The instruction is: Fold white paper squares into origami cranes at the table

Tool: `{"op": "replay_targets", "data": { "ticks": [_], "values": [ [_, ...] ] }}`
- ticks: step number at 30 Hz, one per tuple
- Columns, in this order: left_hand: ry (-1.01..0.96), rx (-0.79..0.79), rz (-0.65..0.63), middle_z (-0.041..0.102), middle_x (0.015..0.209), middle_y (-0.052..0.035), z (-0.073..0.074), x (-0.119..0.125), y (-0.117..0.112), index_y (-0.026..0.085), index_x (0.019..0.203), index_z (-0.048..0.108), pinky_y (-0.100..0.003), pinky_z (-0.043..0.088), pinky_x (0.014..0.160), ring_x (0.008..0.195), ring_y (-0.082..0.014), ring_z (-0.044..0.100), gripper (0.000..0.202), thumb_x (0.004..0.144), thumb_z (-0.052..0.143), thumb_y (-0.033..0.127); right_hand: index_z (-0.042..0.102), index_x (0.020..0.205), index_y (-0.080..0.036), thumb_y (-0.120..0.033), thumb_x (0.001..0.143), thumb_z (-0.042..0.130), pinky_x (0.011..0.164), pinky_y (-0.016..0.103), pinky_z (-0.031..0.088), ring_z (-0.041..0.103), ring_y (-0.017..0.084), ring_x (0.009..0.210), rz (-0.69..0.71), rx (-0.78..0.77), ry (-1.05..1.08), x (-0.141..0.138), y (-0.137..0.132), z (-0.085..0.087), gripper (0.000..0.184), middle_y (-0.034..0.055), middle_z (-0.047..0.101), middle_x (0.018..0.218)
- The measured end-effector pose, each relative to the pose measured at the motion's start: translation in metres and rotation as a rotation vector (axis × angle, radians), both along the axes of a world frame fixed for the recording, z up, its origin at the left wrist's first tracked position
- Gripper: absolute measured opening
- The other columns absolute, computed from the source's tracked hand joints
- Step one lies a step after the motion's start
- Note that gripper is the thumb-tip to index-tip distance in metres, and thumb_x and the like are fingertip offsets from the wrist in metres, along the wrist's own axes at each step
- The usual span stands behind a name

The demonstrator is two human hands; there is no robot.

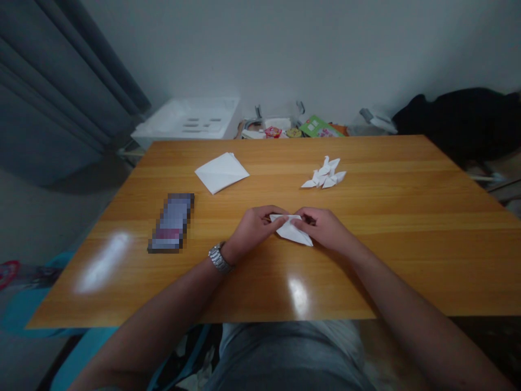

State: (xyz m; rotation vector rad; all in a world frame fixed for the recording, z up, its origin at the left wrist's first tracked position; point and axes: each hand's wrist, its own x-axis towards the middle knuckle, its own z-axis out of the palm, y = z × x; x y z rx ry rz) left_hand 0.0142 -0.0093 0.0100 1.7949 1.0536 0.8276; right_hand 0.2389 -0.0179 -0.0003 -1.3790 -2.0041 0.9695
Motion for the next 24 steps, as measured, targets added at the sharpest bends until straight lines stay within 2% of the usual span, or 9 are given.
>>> {"op": "replay_targets", "data": {
  "ticks": [4, 9, 13, 18, 24],
  "values": [
    [0.048, 0.071, 0.001, 0.079, 0.097, -0.0039, -0.003, -0.0007, 0.0013, 0.017, 0.096, 0.078, -0.023, 0.051, 0.073, 0.087, -0.0168, 0.072, 0.024, 0.093, 0.067, 0.038, 0.073, 0.088, -0.019, -0.041, 0.093, 0.061, 0.062, 0.028, 0.042, 0.061, 0.018, 0.07, 0.022, -0.009, -0.005, -0.0034, -0.0031, 0.0045, 0.026, 0.0034, 0.072, 0.079],
    [0.037, 0.069, 0.028, 0.079, 0.091, -0.0043, -0.0041, -0.0031, 0.005, 0.017, 0.092, 0.078, -0.022, 0.05, 0.068, 0.08, -0.0153, 0.071, 0.024, 0.093, 0.068, 0.039, 0.074, 0.099, -0.019, -0.041, 0.087, 0.069, 0.067, 0.029, 0.049, 0.067, 0.02, 0.075, -0.078, -0.027, 0.128, -0.005, -0.0023, 0.0025, 0.026, 0.0049, 0.076, 0.088],
    [0.013, 0.062, 0.025, 0.079, 0.091, -0.0049, -0.006, -0.0028, 0.0062, 0.016, 0.092, 0.077, -0.023, 0.051, 0.069, 0.081, -0.0152, 0.071, 0.023, 0.093, 0.068, 0.037, 0.075, 0.09, -0.02, -0.042, 0.088, 0.068, 0.071, 0.031, 0.051, 0.069, 0.021, 0.078, -0.083, 0.007, 0.152, -0.0048, -0.0013, 0.0015, 0.023, 0.0053, 0.076, 0.088],
    [-0.023, 0.039, 0.039, 0.077, 0.089, -0.0055, -0.0087, -0.0003, 0.0071, 0.015, 0.091, 0.075, -0.023, 0.053, 0.071, 0.081, -0.0157, 0.07, 0.02, 0.091, 0.068, 0.033, 0.075, 0.092, -0.02, -0.042, 0.09, 0.066, 0.074, 0.032, 0.05, 0.068, 0.021, 0.08, -0.057, 0.007, 0.191, -0.0062, -0.0008, 0.0015, 0.024, 0.0052, 0.076, 0.091],
    [-0.023, 0.034, 0.038, 0.076, 0.089, -0.0049, -0.0103, 0.0032, 0.0036, 0.015, 0.092, 0.073, -0.023, 0.055, 0.076, 0.083, -0.0152, 0.07, 0.016, 0.09, 0.067, 0.029, 0.072, 0.087, -0.019, -0.039, 0.09, 0.066, 0.071, 0.03, 0.048, 0.066, 0.019, 0.077, -0.039, 0.001, 0.21, -0.0073, -0.0004, 0.0, 0.021, 0.0032, 0.073, 0.084]
  ]
}}
